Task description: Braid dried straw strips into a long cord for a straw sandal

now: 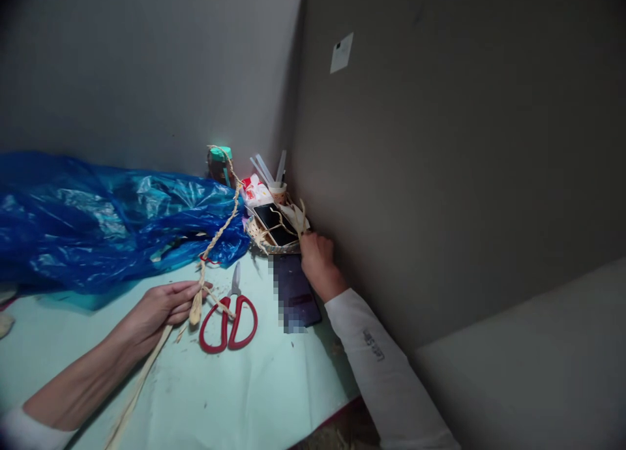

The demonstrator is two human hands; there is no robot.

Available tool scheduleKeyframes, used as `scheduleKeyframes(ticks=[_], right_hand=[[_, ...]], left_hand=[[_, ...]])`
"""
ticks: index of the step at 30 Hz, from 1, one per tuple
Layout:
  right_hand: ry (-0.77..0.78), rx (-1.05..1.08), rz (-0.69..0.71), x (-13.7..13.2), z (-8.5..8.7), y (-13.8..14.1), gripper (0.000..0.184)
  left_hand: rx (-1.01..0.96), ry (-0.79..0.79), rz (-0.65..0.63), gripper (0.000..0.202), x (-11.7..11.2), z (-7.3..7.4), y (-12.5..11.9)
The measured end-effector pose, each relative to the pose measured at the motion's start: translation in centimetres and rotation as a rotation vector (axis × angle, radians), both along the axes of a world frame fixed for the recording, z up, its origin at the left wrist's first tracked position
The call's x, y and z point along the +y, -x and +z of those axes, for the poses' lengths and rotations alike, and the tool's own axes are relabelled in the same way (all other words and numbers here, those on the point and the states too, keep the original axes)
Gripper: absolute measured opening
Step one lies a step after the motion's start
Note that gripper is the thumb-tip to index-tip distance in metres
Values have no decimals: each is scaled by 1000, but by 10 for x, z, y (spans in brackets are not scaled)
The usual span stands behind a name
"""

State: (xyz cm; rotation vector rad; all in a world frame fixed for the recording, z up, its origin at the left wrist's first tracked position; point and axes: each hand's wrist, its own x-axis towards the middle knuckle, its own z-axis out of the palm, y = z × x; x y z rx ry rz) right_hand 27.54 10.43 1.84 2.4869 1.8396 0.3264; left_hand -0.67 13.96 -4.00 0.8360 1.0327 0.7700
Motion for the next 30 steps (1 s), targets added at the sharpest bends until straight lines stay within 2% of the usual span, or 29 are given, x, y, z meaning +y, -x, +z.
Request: scheduleKeyframes(ticks=[2, 4, 8, 11, 13, 15, 17, 19, 21, 23, 26, 30], right_hand=[[-11, 7, -25, 7, -3, -1, 24], [-37, 3, -47, 10, 1, -3, 24], [-177, -40, -95, 4, 25, -5, 27], [-344, -111, -29, -1, 43, -3, 24], [-343, -107, -1, -2, 52, -3, 22], [-335, -16, -7, 0, 56, -3, 22], [-431, 226, 61, 1, 56, 0, 22], [-526, 682, 222, 0, 53, 8, 19], [-445, 1242, 370, -4, 47, 21, 12], [-251, 1654, 439, -10, 41, 38, 12], [-43, 1911, 444, -16, 32, 59, 17], [28, 2050, 375, -16, 28, 74, 20]], left_hand=[[-9, -11, -10, 45, 1, -1, 1], [-15, -16, -11, 47, 1, -2, 1], [-18, -26, -2, 46, 1, -1, 1], [-19, -36, 6, 41, 1, -2, 1], [-16, -49, 13, 37, 0, -3, 1], [-18, -56, 17, 35, 0, -3, 1], [-23, -53, 23, 34, -1, -2, 1], [-32, -36, 26, 33, -2, 1, 0], [-36, -15, 32, 33, -3, 4, -2], [-35, 9, 34, 33, -3, 7, -3], [-58, 20, 9, 29, -2, 7, -3], [-83, -25, -40, 28, 0, 1, 0]])
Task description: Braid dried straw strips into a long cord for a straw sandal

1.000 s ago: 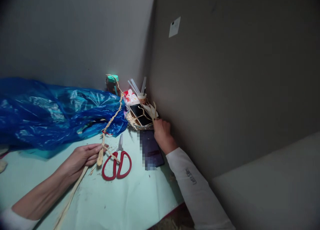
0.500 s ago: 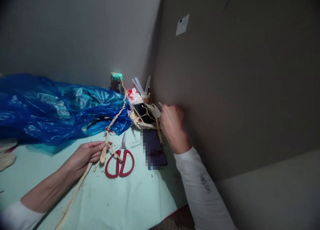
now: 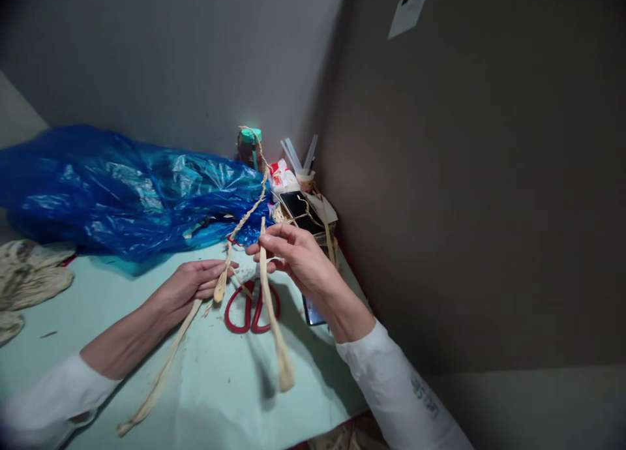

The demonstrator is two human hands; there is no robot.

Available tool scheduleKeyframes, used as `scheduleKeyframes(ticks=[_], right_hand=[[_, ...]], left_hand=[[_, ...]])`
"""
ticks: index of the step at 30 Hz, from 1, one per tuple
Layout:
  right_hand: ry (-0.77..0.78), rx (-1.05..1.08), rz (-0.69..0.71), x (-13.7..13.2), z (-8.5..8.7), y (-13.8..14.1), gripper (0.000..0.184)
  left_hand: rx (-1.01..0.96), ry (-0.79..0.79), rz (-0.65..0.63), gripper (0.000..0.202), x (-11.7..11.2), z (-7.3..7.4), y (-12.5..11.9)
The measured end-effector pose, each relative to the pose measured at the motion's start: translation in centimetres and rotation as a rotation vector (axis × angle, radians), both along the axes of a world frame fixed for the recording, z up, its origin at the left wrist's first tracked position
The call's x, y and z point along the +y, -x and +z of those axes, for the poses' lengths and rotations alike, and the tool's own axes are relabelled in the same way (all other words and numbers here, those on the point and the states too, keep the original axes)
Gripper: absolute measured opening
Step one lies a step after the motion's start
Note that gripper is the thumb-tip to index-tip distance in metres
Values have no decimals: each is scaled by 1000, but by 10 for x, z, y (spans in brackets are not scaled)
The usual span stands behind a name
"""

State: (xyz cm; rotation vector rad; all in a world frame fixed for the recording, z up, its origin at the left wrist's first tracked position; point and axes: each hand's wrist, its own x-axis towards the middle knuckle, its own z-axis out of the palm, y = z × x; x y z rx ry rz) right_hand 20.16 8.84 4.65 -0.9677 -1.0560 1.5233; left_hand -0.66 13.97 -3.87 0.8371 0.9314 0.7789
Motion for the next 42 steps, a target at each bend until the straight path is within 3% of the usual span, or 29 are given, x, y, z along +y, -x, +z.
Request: scheduleKeyframes(ticks=[6, 13, 17, 23, 29, 37, 42], right_hand=[[-5, 55, -83, -1, 3, 1, 17], [63, 20, -23, -4, -1, 9, 8], [89, -14, 24, 1, -13, 20, 11], [80, -83, 37, 12, -44, 32, 18], [-21, -315, 3, 9, -62, 40, 15], [-242, -1084, -122, -1, -56, 56, 12], [-250, -1337, -140, -1, -55, 63, 18]], left_hand=[[-6, 0, 2, 25, 0, 0, 1], [1, 2, -6, 24, -2, 4, -1], [0, -9, 38, 25, -5, 5, -4], [-15, -58, 41, 30, -8, 9, -4], [-23, -38, 52, 25, -8, 9, -5], [-81, -45, 43, 25, -11, 10, -6], [-99, -55, 43, 26, -12, 9, -6]])
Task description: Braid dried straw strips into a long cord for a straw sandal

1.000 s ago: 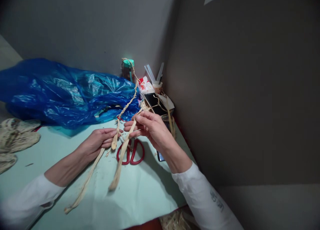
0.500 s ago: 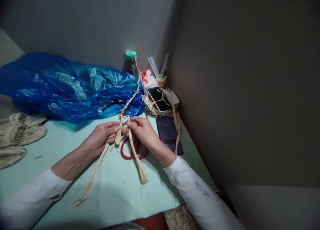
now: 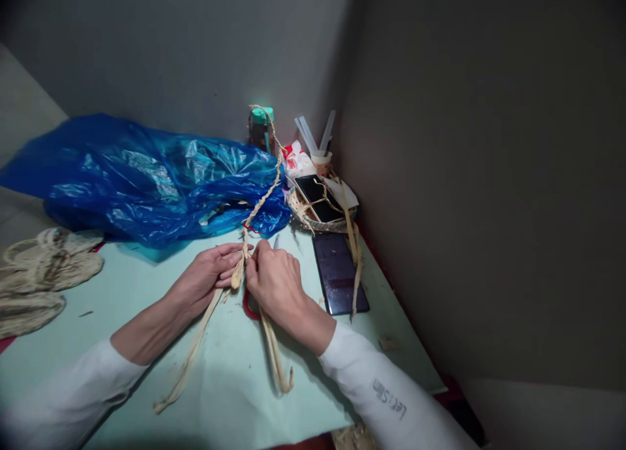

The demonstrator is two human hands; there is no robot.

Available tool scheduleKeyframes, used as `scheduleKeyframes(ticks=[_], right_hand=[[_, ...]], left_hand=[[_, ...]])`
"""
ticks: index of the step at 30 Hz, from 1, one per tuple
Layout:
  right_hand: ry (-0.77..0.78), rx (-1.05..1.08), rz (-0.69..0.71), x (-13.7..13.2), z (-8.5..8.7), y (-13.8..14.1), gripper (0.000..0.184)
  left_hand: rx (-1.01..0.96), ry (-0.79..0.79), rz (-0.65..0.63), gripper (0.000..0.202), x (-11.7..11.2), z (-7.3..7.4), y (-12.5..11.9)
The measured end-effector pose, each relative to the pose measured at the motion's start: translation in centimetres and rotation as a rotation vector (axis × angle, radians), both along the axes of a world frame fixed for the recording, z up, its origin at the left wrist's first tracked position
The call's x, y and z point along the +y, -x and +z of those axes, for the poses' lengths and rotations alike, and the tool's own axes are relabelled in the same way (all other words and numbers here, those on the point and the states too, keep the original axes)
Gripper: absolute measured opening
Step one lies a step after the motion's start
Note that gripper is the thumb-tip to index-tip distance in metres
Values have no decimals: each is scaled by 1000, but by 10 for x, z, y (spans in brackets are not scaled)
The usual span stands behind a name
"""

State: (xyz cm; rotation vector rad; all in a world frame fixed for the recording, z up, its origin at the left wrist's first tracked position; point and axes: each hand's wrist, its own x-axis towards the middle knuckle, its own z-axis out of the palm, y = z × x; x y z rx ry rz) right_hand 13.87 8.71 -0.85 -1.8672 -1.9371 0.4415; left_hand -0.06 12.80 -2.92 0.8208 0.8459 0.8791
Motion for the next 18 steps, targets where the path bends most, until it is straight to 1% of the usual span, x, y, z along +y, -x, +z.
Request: scheduleKeyframes(ticks=[3, 7, 10, 13, 15, 18], right_hand=[[-6, -81, 27, 0, 0, 3, 22], [-26, -124, 111, -1, 1, 2, 23], [-22, -93, 170, -1, 4, -4, 20], [9, -7, 215, 0, 10, -12, 21], [-13, 30, 194, 2, 13, -16, 26], [-105, 35, 113, 6, 12, -19, 27]], left_hand=[[10, -20, 2, 28, 0, -2, 0], [29, -23, 11, 30, 1, -3, 0], [61, -18, 33, 29, 1, -3, 0], [79, -10, 52, 29, 2, -2, 0], [81, -10, 62, 29, 3, -1, 1], [88, -14, 62, 29, 4, 0, 2]])
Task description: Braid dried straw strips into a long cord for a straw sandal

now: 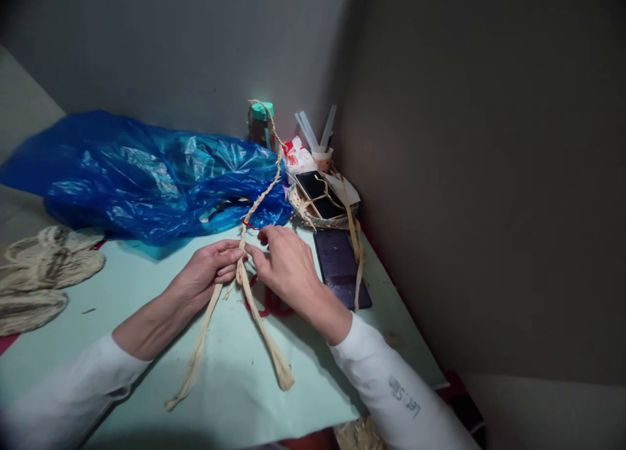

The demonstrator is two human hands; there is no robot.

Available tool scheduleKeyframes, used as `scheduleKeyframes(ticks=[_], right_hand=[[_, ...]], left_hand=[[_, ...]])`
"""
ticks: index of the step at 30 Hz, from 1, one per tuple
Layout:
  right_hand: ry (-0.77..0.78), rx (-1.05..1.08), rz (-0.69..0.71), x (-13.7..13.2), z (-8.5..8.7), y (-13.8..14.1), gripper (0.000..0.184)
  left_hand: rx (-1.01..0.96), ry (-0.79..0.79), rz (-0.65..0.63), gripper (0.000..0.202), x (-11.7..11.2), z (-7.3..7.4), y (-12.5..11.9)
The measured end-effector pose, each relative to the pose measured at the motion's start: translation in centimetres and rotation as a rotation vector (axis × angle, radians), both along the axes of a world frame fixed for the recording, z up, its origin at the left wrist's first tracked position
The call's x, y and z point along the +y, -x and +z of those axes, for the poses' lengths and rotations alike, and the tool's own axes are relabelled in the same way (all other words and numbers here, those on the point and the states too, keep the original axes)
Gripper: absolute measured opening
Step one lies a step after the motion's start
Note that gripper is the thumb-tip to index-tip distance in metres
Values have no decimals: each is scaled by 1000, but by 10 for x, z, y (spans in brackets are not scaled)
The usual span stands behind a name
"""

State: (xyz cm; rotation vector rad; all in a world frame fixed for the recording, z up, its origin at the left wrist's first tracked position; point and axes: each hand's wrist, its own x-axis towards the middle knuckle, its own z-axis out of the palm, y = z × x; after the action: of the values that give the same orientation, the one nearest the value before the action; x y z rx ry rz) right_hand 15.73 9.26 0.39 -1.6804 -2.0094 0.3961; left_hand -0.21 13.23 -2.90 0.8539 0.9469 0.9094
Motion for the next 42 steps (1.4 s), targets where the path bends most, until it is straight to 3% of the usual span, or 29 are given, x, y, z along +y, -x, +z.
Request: scheduleKeyframes(ticks=[5, 13, 19, 28, 31, 34, 36, 39, 42], right_hand=[[117, 0, 114, 2, -8, 5, 26], [106, 131, 88, 3, -8, 3, 26], [75, 86, 54, -9, -7, 17, 25], [-16, -157, 153, -22, -23, 37, 21], [-56, -103, 188, -19, -14, 31, 21], [-86, 37, 67, -12, -1, 20, 25], [-6, 142, 61, -4, 2, 16, 24], [192, 274, 191, 8, -2, 17, 20], [248, 310, 183, 17, -12, 22, 19]], left_hand=[[43, -16, -7, 30, 3, 0, 2], [239, -113, 72, 18, -4, 1, -4], [283, -136, 111, 13, -9, 1, -6], [109, -64, -3, 22, -11, 3, 5], [108, -27, 21, 23, -10, 4, 6], [43, 13, 15, 26, -8, 7, 6], [4, 16, -5, 28, -7, 7, 6], [-7, -7, -10, 31, -6, 6, 8], [29, -10, -7, 33, -8, 6, 8]])
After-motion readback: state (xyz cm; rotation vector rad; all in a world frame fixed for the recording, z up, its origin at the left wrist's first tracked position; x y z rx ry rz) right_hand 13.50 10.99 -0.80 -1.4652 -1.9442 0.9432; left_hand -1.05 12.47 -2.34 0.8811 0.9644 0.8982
